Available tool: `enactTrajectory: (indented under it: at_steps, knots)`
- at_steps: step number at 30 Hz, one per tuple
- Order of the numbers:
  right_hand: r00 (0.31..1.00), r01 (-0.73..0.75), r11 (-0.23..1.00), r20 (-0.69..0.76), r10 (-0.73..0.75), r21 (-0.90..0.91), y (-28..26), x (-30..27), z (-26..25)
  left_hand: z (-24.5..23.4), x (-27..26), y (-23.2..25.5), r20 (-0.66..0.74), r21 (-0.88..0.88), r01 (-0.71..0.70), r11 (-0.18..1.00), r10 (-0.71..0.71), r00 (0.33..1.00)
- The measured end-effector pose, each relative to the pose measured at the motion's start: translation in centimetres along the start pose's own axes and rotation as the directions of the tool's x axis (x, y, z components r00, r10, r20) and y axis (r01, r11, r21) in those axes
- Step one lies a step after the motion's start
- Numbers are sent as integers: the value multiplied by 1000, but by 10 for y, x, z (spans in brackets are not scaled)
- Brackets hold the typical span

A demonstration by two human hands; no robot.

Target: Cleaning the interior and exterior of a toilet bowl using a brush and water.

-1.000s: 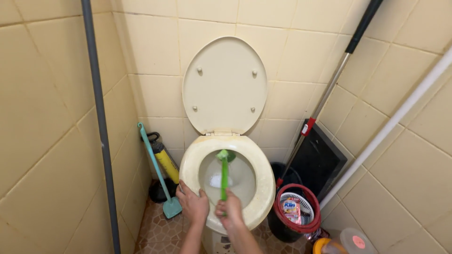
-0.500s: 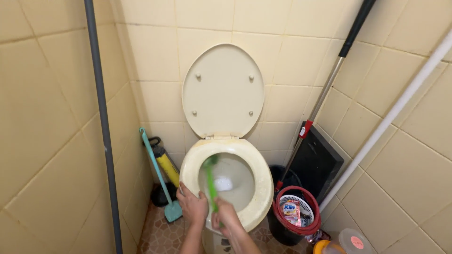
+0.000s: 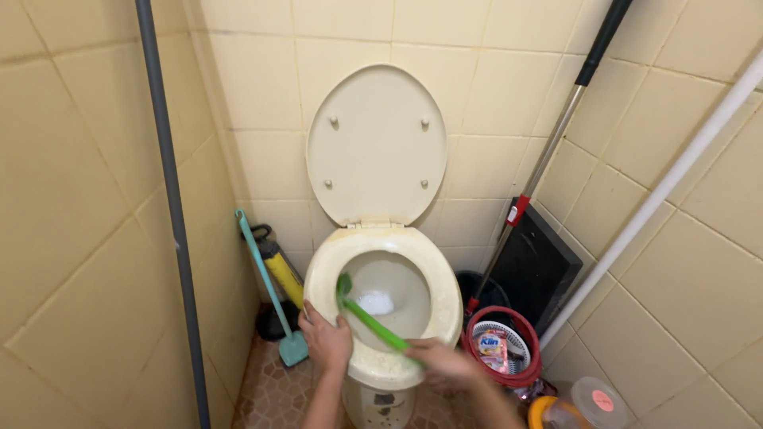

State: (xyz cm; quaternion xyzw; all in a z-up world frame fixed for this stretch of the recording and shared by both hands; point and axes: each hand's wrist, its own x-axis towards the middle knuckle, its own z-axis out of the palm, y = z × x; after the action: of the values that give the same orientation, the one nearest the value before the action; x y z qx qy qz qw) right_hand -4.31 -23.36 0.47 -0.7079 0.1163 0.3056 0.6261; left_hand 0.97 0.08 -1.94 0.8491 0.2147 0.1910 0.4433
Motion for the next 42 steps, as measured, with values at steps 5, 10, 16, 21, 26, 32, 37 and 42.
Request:
enactTrajectory:
  at_steps: [5,10,16,21,26,32,37,42]
  knots:
    - [988,-55,895,106,113,-443,-49,-33,-63,-1,-9,0,-20,1,1,1000,-1,1000]
    - [979,33,819,-146,-142,-573,-5,81,-1,-8,-5,4,-15,-3,-4,1000,4,1000]
    - [983,151,317,175,51,-937,-122,-91,-42,-4,-6,-1,-12,-28,15,1000,-15,1000]
    - [997,69,107,73,37,-992,-124,-44,-41,-14,0,12,40,-1,53,999,-53,998]
    - [963,-38,-74,-17,-270,-997,-50,88,-48,-9,-5,4,9,-33,-13,999,13,1000]
    - [996,27,-213,8,90,-977,-169,-46,-28,-9,-11,-3,-21,-43,13,999,-14,1000]
    - [911,-344,-341,-222,-348,-875,-123,66,-33,-8,-4,8,28,-59,29,998,-27,999]
    - [914,-330,-280,-231,-334,-902,-33,205,7,-19,-8,13,47,-28,71,997,-69,996]
